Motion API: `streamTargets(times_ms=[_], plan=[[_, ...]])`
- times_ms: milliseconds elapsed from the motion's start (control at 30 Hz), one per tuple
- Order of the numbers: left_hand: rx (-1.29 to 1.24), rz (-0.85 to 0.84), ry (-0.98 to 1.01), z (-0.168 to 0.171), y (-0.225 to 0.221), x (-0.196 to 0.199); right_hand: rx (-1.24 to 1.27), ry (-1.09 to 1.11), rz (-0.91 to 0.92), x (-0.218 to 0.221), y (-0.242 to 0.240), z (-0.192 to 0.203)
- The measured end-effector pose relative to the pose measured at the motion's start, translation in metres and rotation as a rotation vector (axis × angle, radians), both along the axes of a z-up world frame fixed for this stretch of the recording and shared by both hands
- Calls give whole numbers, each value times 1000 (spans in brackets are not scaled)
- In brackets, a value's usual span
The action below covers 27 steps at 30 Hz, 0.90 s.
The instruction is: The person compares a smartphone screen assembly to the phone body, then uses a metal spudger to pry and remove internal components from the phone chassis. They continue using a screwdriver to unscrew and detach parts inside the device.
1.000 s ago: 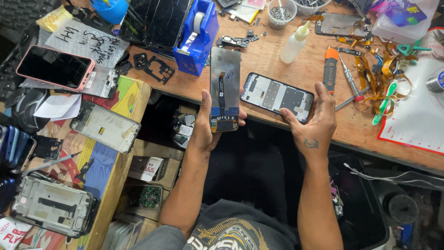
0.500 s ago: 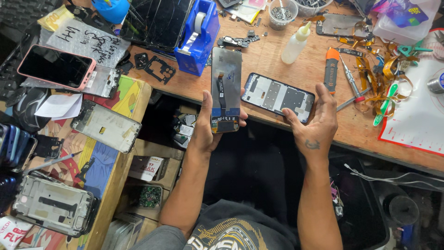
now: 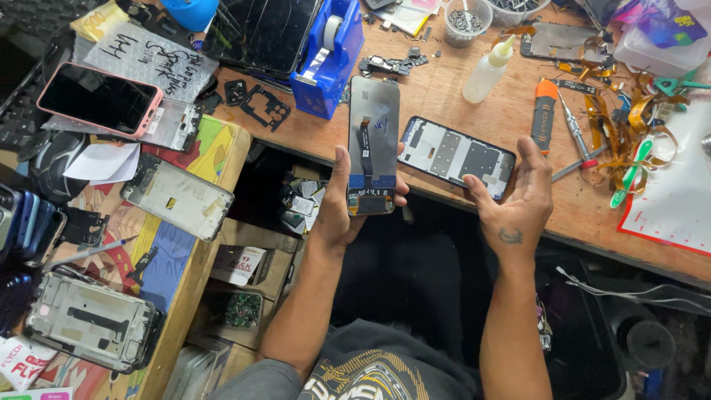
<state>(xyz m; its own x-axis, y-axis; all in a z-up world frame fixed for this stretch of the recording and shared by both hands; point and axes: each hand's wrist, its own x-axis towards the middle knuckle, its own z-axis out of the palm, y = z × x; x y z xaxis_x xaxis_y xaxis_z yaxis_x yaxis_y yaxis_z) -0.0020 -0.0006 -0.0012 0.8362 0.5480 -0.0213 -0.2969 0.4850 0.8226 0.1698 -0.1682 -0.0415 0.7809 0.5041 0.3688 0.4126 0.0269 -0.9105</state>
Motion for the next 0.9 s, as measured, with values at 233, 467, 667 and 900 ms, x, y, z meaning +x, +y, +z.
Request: streamTargets(times_ms=[233, 467, 667, 900], plan=[[-75, -58, -110, -7, -8, -3, 25, 36, 11, 0, 0, -2], [-281, -216, -280, -20, -24, -3, 15, -4, 13, 0, 0, -4], [-344, -264, -284, -28, -38, 4, 3, 32, -5, -2, 0, -1], [-339, -265, -271, -26, -38, 4, 13, 45, -13, -3, 0, 0]])
